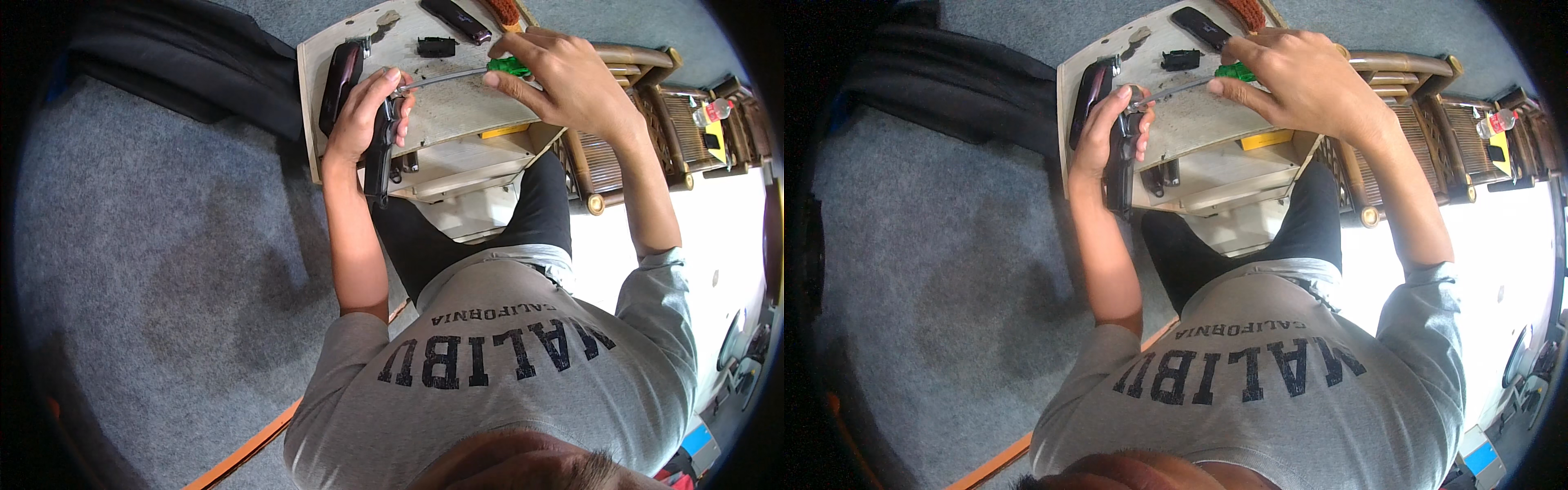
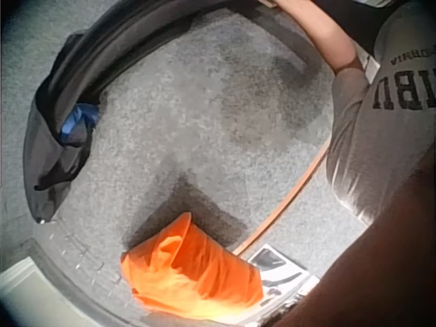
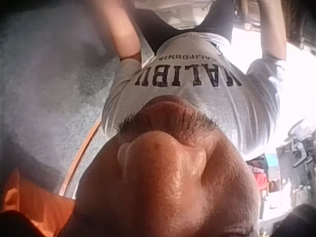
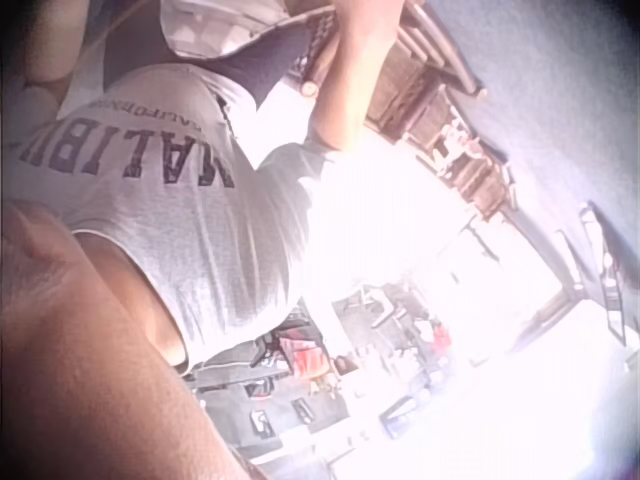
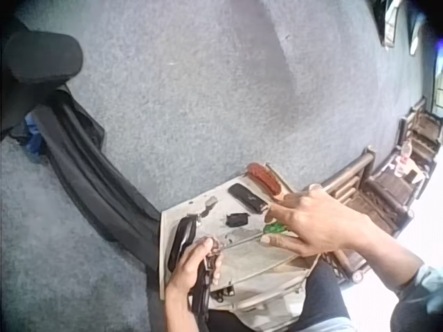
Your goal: The person uses a screwdriver to remove screws and disassemble a pair of hair clippers on a table.
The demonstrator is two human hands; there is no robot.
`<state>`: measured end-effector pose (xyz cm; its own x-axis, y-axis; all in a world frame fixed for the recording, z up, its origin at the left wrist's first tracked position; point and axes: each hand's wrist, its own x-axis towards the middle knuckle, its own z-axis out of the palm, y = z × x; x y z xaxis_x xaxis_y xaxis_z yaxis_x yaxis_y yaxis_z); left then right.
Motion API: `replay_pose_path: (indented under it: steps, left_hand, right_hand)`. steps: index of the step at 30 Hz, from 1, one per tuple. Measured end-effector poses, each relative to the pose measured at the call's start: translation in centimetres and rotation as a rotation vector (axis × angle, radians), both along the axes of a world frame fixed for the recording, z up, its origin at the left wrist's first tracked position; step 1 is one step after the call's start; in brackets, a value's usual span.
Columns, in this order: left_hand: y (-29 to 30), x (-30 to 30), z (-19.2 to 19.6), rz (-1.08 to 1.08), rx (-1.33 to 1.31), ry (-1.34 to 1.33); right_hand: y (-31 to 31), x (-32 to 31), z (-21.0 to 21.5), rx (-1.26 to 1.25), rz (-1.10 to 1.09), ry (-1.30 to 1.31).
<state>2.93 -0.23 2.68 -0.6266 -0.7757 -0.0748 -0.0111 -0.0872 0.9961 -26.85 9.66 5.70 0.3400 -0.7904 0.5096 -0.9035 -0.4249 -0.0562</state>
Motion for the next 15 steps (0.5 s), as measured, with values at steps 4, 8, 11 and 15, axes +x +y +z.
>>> replay_pose_path:
  steps: [4, 8, 11, 15]
  left_hand:
    - [0.0, -0.1, 0.2, 0.012, 0.007, -0.013]
    - [-0.1, -0.1, 0.2, -0.008, 0.004, -0.014]
    - [-0.2, 0.0, 0.1, 0.007, 0.001, 0.0]
    - [-0.2, -0.1, -0.1, 0.018, -0.004, 0.008]
  right_hand:
    - [-0.5, -0.5, -0.4, -0.1, 0.049, 0.108]
    - [-0.6, 0.2, -0.2, -0.274, 0.049, 0.127]
    - [0.0, 0.8, 0.0, -0.065, -0.021, 0.109]
    - [0.2, 0.7, -0.2, -0.085, 0.009, 0.039]
